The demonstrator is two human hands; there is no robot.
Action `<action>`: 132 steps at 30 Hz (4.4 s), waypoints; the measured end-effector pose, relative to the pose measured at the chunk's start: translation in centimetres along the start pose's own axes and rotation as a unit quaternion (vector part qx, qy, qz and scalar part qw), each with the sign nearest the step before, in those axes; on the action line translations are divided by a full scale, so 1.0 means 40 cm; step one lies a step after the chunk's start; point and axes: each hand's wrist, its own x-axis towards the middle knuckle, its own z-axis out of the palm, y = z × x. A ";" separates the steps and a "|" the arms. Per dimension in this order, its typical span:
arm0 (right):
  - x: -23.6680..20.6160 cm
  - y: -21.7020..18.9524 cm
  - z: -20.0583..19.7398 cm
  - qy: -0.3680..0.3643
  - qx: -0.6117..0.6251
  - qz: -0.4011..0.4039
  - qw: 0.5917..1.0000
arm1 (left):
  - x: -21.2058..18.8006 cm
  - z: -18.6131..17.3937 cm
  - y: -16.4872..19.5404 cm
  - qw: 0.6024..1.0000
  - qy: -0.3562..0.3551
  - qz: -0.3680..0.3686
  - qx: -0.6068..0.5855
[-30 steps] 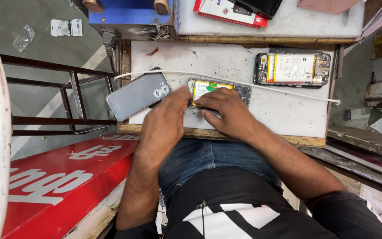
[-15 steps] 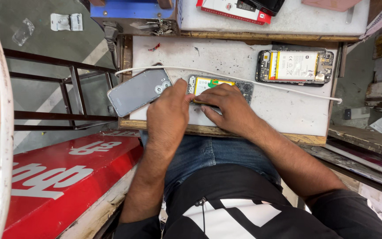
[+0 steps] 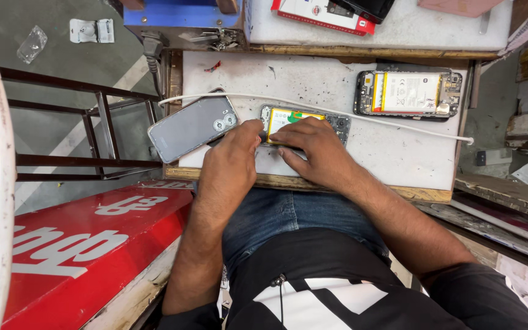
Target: The person removes a phone case from a smartphone, then uses a screwdriver to unscrew screws from the back of the device. The person continues to remove screws from the phone's internal frame.
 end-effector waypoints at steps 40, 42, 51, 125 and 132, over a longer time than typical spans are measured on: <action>-0.060 -0.060 0.042 0.090 -0.003 -0.064 0.994 | -0.081 0.095 -0.083 0.983 0.150 -0.019 -0.105; -0.060 -0.060 0.042 0.089 -0.006 -0.065 0.994 | -0.078 0.092 -0.081 0.983 0.154 -0.013 -0.097; -0.071 -0.054 0.051 0.046 -0.035 -0.145 0.988 | -0.042 0.038 -0.025 0.993 0.013 0.118 -0.012; 0.085 -0.079 0.014 -0.060 -0.249 -0.107 0.961 | -0.050 -0.054 -0.052 0.987 0.156 -0.039 0.024; 0.128 -0.088 0.009 -0.132 -0.325 -0.182 0.919 | -0.068 -0.071 -0.056 0.983 0.177 -0.052 -0.005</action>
